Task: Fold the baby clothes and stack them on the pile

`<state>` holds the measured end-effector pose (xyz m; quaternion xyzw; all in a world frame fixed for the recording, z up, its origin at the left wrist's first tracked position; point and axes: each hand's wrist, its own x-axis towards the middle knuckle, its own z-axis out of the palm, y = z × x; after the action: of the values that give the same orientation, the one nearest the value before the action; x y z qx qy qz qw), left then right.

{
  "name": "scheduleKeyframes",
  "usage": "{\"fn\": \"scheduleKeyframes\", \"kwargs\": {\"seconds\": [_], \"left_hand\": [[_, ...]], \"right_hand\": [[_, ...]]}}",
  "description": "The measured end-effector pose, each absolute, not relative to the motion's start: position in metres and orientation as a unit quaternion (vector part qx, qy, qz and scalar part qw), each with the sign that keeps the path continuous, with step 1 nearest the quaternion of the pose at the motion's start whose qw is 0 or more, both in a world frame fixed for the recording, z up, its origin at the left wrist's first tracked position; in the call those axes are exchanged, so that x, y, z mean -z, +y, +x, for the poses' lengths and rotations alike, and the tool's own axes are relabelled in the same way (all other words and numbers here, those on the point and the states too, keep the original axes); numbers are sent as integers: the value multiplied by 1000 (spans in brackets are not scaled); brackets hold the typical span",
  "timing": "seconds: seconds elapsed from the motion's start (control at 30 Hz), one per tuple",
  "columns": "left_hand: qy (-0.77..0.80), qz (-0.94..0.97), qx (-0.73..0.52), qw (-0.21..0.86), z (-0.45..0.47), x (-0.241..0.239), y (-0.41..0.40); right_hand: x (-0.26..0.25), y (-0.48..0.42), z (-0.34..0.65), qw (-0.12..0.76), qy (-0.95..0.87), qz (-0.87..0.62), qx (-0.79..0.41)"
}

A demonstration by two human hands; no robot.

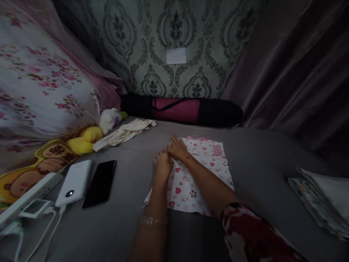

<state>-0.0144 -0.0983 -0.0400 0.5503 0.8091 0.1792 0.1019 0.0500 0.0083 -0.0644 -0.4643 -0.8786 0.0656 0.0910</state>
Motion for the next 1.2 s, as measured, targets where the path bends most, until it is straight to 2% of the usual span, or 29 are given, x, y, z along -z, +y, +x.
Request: {"fn": "scheduleKeyframes", "kwargs": {"seconds": [0.2,0.37,0.5,0.57,0.77,1.0,1.13,1.2], "left_hand": [[803,554,-187,114,-17,43,-97],[802,549,-208,111,-19,47,-95],[776,573,-242,106,-19,53,-91],[766,584,-251,101,-17,56,-90],[750,609,-234,111,-14,61,-90],[745,622,-211,115,-16,60,-95],[748,621,-207,111,-14,60,-95],[752,618,-202,110,-13,61,-94]], "right_hand": [[74,10,48,117,-871,-473,-66],[63,18,61,74,-882,-451,-119],[60,15,78,118,-880,-457,-60],[64,11,83,111,-884,-451,-51],[77,4,84,114,-887,-446,-51],[65,10,91,85,-884,-446,-107],[66,8,105,137,-863,-484,-45],[69,7,110,131,-851,-507,-36]]}}
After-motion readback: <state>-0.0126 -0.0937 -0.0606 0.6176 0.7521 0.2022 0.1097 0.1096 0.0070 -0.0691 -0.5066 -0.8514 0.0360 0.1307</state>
